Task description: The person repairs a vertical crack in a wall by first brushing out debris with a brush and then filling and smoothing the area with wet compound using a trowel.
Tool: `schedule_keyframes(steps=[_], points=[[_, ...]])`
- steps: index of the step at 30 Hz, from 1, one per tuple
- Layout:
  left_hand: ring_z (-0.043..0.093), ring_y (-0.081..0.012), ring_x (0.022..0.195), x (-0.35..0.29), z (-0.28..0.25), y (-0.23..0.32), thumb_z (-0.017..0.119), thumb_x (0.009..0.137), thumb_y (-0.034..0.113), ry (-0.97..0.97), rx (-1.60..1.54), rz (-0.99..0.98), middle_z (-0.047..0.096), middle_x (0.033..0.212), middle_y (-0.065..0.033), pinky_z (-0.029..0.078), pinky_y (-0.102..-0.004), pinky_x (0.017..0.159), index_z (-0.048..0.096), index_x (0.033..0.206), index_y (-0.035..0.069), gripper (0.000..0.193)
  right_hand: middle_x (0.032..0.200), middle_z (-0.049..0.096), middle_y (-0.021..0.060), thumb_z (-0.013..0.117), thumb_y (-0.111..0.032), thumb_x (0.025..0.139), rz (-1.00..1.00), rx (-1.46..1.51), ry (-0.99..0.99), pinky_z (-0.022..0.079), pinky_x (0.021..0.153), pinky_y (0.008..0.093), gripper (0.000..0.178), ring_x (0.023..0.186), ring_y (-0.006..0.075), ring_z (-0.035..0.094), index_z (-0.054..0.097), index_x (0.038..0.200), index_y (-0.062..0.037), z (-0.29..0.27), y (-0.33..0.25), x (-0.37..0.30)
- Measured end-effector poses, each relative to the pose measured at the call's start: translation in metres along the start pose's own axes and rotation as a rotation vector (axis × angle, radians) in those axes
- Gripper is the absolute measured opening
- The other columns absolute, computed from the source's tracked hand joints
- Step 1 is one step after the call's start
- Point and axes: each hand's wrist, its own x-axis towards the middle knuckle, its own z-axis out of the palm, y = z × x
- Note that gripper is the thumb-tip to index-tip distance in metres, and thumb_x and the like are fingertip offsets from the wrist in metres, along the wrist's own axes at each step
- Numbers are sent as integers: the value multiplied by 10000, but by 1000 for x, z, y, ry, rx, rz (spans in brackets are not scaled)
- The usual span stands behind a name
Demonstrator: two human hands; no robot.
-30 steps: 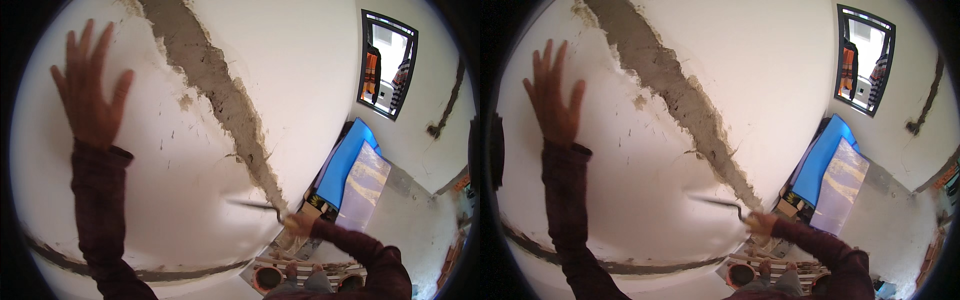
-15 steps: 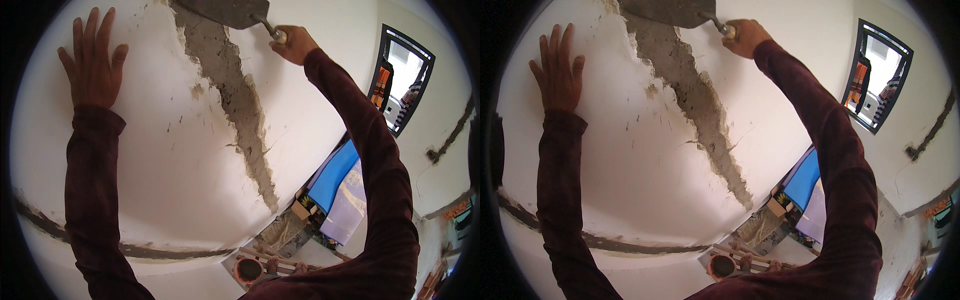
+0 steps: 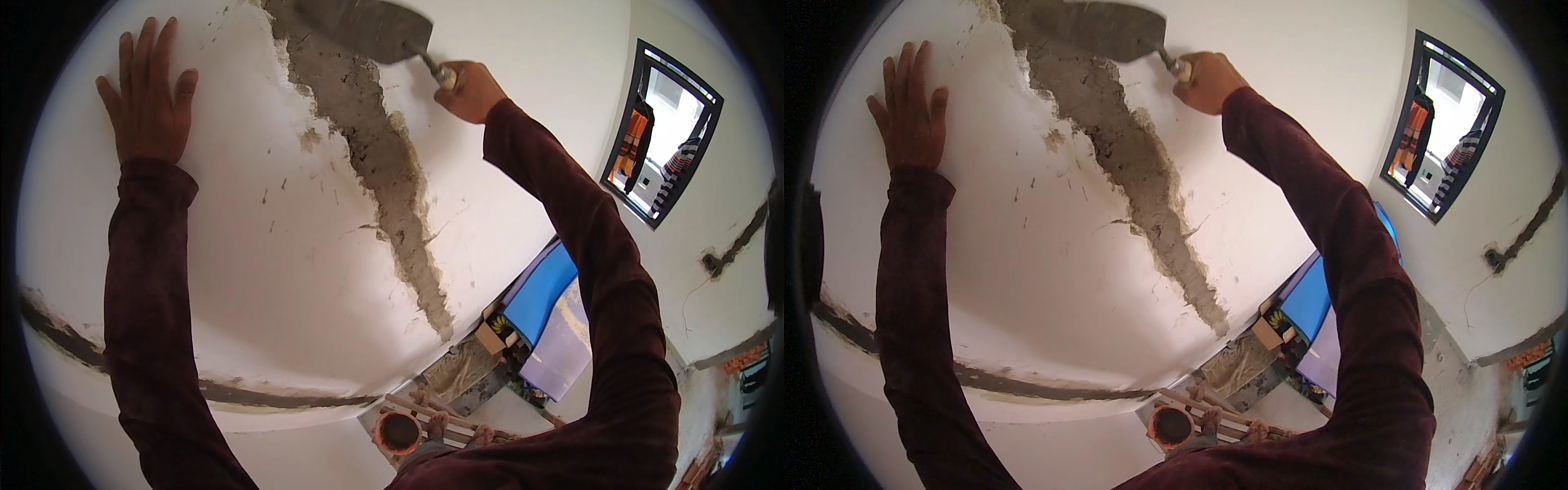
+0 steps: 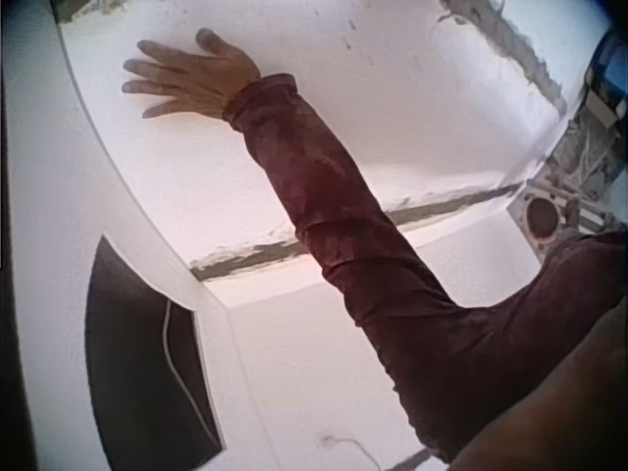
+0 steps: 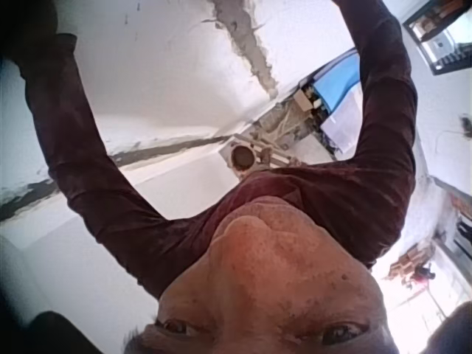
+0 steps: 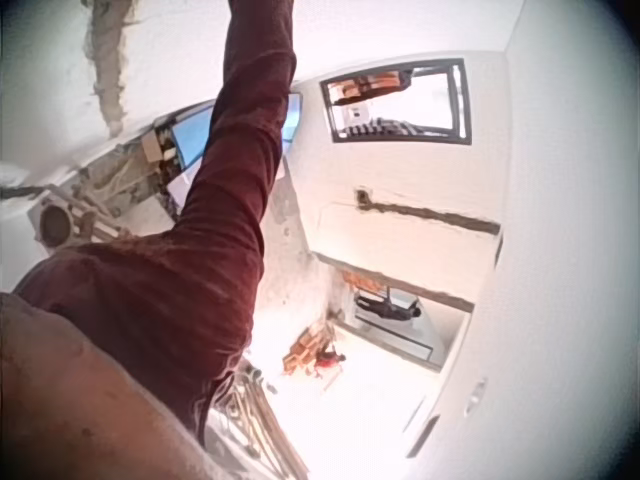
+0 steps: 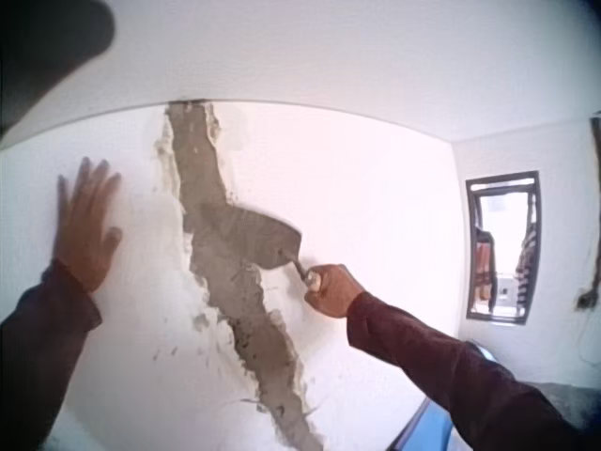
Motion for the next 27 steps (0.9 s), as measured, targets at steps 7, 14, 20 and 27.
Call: schedule_keyframes(steps=[7, 14, 20, 27], points=[[210, -269, 1450, 0, -2, 0, 335, 1003, 472, -47, 11, -32, 295, 1539, -6, 143, -668, 1102, 301, 1476, 272, 515, 805, 679, 199, 640, -170, 731, -33, -94, -48, 528, 765, 427, 272, 801, 374, 666, 681, 972, -52, -2, -19, -4], [211, -258, 1450, 2, -3, 2, 353, 1002, 455, -28, -37, -54, 299, 1536, 8, 139, -661, 1109, 305, 1473, 271, 508, 766, 663, 195, 635, -169, 742, -22, -5, -33, 519, 731, 416, 226, 742, 350, 652, 652, 912, -21, 9, -16, -8], [206, -251, 1452, 1, -2, 2, 349, 1005, 446, -32, -24, -67, 286, 1541, 20, 141, -654, 1115, 296, 1474, 275, 502, 774, 668, 209, 638, -161, 733, -38, 189, 160, 523, 735, 405, 238, 752, 362, 657, 664, 926, -24, 13, -12, -12], [208, -253, 1452, 0, -3, -3, 348, 1008, 439, -49, 34, -39, 283, 1543, 9, 180, -648, 1102, 286, 1478, 273, 502, 726, 648, 207, 625, -150, 718, -1, 93, 51, 515, 686, 421, 209, 725, 366, 654, 630, 858, 5, 3, -28, -13]])
